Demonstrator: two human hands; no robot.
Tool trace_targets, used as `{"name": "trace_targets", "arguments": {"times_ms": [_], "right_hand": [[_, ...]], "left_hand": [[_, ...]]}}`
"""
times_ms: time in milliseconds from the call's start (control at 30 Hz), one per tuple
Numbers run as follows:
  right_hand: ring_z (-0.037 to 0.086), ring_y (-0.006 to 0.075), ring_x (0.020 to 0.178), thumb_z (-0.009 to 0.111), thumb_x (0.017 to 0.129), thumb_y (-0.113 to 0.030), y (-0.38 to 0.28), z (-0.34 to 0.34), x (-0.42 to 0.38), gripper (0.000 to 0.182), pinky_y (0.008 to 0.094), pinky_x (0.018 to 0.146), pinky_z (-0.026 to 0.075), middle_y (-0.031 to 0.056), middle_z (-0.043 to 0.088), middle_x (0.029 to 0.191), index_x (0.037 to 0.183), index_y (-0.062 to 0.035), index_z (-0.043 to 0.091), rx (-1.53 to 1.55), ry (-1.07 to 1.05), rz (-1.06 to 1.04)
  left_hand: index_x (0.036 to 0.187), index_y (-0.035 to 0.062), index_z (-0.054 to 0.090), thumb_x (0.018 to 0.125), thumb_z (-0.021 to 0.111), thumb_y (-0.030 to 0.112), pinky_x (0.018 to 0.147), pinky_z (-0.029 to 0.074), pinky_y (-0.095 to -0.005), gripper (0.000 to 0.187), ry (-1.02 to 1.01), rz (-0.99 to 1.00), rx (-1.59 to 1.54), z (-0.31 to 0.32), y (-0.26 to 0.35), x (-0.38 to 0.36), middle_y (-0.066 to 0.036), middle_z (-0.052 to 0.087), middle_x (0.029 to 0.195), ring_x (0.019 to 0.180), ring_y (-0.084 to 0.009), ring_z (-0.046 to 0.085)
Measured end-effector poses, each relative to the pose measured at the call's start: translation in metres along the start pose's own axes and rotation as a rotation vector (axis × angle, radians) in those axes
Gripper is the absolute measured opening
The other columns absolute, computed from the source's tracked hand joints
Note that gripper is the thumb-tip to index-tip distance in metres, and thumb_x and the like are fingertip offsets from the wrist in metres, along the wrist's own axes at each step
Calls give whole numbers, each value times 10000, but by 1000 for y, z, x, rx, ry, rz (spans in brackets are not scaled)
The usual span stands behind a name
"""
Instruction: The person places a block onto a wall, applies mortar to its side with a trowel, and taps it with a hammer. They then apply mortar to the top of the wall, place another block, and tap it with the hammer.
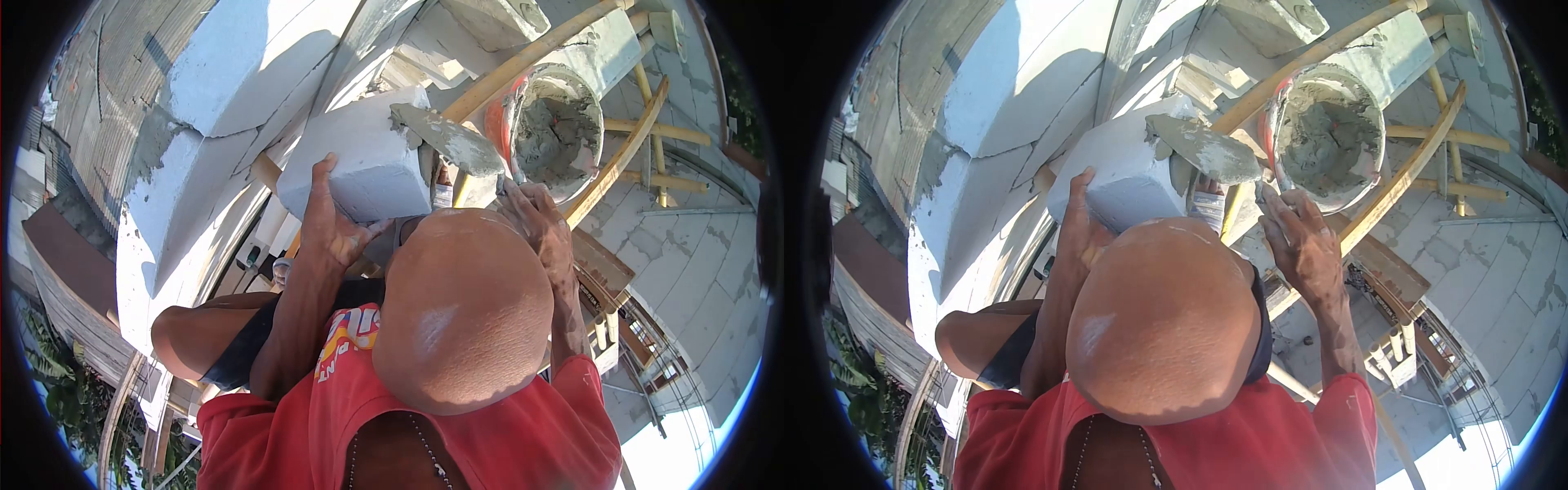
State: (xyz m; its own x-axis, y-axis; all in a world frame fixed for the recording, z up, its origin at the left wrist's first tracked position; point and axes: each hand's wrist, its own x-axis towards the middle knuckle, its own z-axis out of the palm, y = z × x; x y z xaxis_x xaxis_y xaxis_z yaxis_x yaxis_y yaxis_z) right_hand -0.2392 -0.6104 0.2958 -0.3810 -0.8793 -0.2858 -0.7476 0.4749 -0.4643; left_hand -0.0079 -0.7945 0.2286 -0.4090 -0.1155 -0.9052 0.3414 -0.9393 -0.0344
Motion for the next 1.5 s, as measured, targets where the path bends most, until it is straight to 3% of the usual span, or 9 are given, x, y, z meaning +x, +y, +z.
{"name": "trace_targets", "arguments": {"times_ms": [333, 567, 767, 967, 1100, 1200, 1300, 1333, 1500], "right_hand": [[665, 374, 1016, 574, 970, -196, -25, 36, 52, 375, 499, 780, 566, 153, 592, 1173, 1333, -103, 595, -284, -102, 145], [684, 383, 978, 609, 958, -208, -42, 28, 60, 364, 493, 750, 575, 184, 623, 1144, 1283, -44, 623, -286, -2, 219], [665, 247, 681, 687, 928, -273, -36, -42, 12, 445, 363, 641, 535, 150, 659, 955, 1295, -25, 646, 73, 187, 242], [590, 112, 662, 665, 919, -281, 20, -80, -33, 490, 294, 609, 497, 106, 648, 857, 1339, -32, 627, 190, 40, 841], [692, 375, 896, 624, 958, -309, 65, -50, -7, 421, 455, 830, 536, 238, 699, 988, 1249, -7, 657, -340, 37, 461], [617, 478, 1040, 607, 969, -314, 54, -31, 23, 403, 522, 934, 481, 280, 677, 1089, 1212, 3, 661, -257, -47, 355], [682, 395, 912, 622, 963, -332, 59, -43, 19, 410, 476, 868, 516, 239, 699, 958, 1193, 5, 672, -140, -106, 276], [674, 238, 715, 650, 952, -378, 51, -58, 14, 442, 393, 721, 541, 139, 679, 788, 1186, -5, 696, 45, -211, 590], [564, 94, 554, 702, 915, -437, 43, -87, -27, 535, 271, 526, 466, 30, 627, 695, 1256, -25, 688, 414, -79, 820]], "left_hand": [[1487, 113, 315, 860, 684, 516, 1020, 400, -610, 832, -17, -12, 71, -8, -2, -9, -173, 444, 1420, 1331, -346, 447], [1477, 120, 354, 852, 683, 558, 1018, 420, -582, 831, -26, -18, 119, -7, 2, -27, -159, 488, 1393, 1305, -347, 479], [1476, 133, 355, 841, 689, 562, 1013, 416, -584, 836, -15, -17, 40, -23, 5, -15, -160, 464, 1414, 1314, -350, 463], [1482, 143, 344, 837, 684, 563, 1021, 397, -607, 841, 14, 3, 71, -30, 9, -10, -153, 438, 1438, 1329, -353, 442], [1488, 147, 339, 840, 679, 565, 1038, 376, -616, 843, 43, 2, 73, -30, 9, -10, -153, 437, 1441, 1336, -353, 436], [1490, 153, 341, 841, 673, 576, 1044, 369, -617, 843, 40, 17, 80, -27, 6, -13, -152, 436, 1443, 1334, -355, 437], [1493, 158, 344, 842, 667, 587, 1049, 365, -619, 844, 29, 14, 128, -19, 6, -17, -154, 436, 1448, 1343, -357, 432], [1493, 158, 346, 845, 663, 587, 1050, 363, -620, 839, 20, 10, 125, -18, 6, -17, -154, 435, 1450, 1347, -356, 430], [1496, 162, 349, 862, 645, 585, 1052, 365, -614, 817, 20, -16, 125, -13, 7, -17, -151, 433, 1465, 1362, -356, 423]]}}
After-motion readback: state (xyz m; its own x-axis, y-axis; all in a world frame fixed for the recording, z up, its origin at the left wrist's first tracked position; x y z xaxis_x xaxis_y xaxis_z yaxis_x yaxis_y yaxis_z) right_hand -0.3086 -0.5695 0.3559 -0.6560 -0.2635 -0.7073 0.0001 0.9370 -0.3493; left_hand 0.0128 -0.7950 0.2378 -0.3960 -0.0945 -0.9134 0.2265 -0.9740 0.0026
